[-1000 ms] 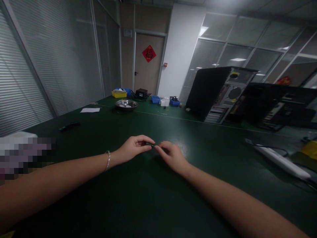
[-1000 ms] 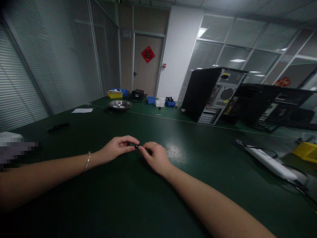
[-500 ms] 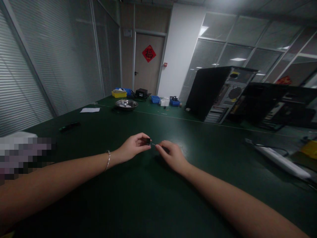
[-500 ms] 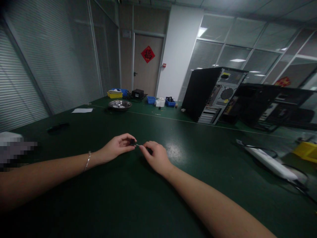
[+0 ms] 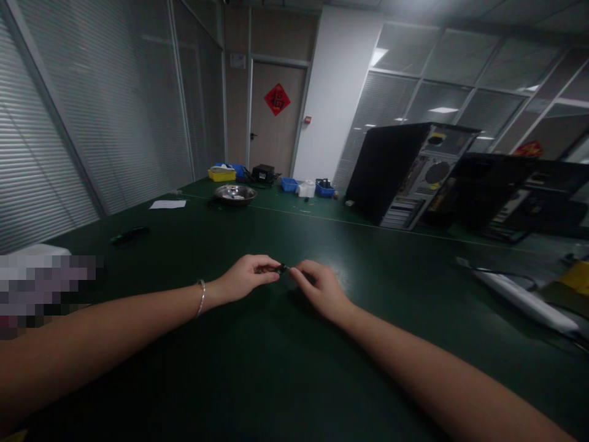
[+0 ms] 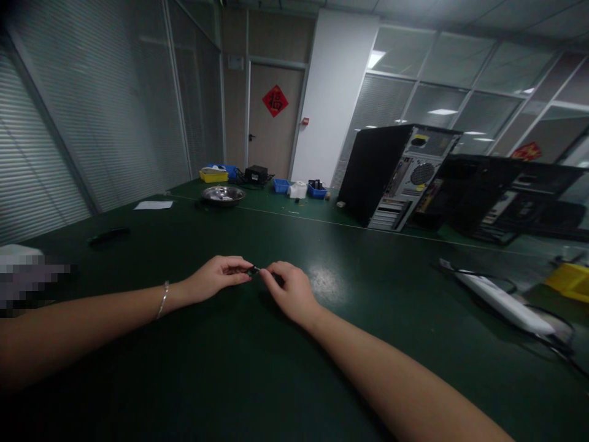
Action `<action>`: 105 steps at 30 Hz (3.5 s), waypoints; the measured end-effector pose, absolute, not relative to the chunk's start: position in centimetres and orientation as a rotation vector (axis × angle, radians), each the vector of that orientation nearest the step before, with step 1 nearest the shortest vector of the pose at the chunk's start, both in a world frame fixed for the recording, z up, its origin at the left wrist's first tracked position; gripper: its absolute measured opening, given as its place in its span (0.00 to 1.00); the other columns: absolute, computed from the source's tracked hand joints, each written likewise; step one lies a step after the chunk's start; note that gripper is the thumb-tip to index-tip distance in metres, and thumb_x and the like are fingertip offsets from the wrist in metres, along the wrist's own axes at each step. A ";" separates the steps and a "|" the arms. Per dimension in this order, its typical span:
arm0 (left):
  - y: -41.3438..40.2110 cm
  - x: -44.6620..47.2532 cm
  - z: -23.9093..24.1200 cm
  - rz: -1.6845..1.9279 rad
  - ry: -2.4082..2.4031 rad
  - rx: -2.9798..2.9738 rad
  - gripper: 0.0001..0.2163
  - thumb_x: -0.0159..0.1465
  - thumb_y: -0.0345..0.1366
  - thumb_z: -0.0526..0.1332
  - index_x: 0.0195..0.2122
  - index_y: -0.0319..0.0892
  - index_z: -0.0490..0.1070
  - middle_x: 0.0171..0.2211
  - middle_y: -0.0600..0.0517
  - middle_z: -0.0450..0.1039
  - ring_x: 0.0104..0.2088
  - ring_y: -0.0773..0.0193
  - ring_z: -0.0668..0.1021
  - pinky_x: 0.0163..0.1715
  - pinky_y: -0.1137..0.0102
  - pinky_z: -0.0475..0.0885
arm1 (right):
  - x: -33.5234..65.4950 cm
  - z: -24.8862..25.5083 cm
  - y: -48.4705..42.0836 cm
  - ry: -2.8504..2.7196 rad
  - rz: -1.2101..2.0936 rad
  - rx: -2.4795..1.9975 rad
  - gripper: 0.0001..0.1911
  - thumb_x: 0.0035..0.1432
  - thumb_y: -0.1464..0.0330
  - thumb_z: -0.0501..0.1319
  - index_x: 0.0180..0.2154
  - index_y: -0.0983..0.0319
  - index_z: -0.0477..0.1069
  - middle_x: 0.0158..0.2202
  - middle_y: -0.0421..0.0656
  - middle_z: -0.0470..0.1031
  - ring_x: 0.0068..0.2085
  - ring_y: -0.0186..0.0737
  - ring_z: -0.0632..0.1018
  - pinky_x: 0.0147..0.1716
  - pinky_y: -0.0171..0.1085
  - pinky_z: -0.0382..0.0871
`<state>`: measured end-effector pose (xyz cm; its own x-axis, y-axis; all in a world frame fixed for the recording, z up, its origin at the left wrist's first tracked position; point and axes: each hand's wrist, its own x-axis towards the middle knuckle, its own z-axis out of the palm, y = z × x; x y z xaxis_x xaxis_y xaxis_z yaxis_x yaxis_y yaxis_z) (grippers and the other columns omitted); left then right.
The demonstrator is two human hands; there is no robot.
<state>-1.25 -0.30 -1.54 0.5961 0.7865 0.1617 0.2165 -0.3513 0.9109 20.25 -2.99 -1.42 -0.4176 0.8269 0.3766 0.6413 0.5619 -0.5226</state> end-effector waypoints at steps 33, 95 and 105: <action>0.1 -1.4 -2.4 0.822 0.710 1.851 0.14 0.62 0.33 0.60 0.49 0.43 0.73 0.47 0.48 0.74 0.43 0.60 0.77 0.46 0.65 0.72 | 20.5 -1.3 -3.0 -2.254 0.358 -1.199 0.15 0.65 0.62 0.51 0.36 0.60 0.74 0.31 0.42 0.73 0.35 0.37 0.73 0.34 0.35 0.64; 0.0 -1.1 -2.1 0.935 0.815 1.679 0.14 0.62 0.33 0.59 0.50 0.40 0.70 0.49 0.46 0.70 0.49 0.58 0.74 0.53 0.59 0.66 | 20.3 -1.9 -2.8 -2.210 0.356 -1.170 0.15 0.65 0.62 0.51 0.32 0.61 0.71 0.31 0.42 0.73 0.34 0.37 0.73 0.34 0.34 0.64; -0.1 -1.1 -1.9 0.876 0.833 1.831 0.12 0.62 0.32 0.58 0.47 0.40 0.74 0.45 0.46 0.72 0.46 0.57 0.75 0.49 0.60 0.70 | 20.2 -1.6 -2.9 -2.223 0.333 -1.186 0.14 0.65 0.63 0.51 0.33 0.61 0.72 0.31 0.42 0.73 0.34 0.37 0.73 0.34 0.34 0.63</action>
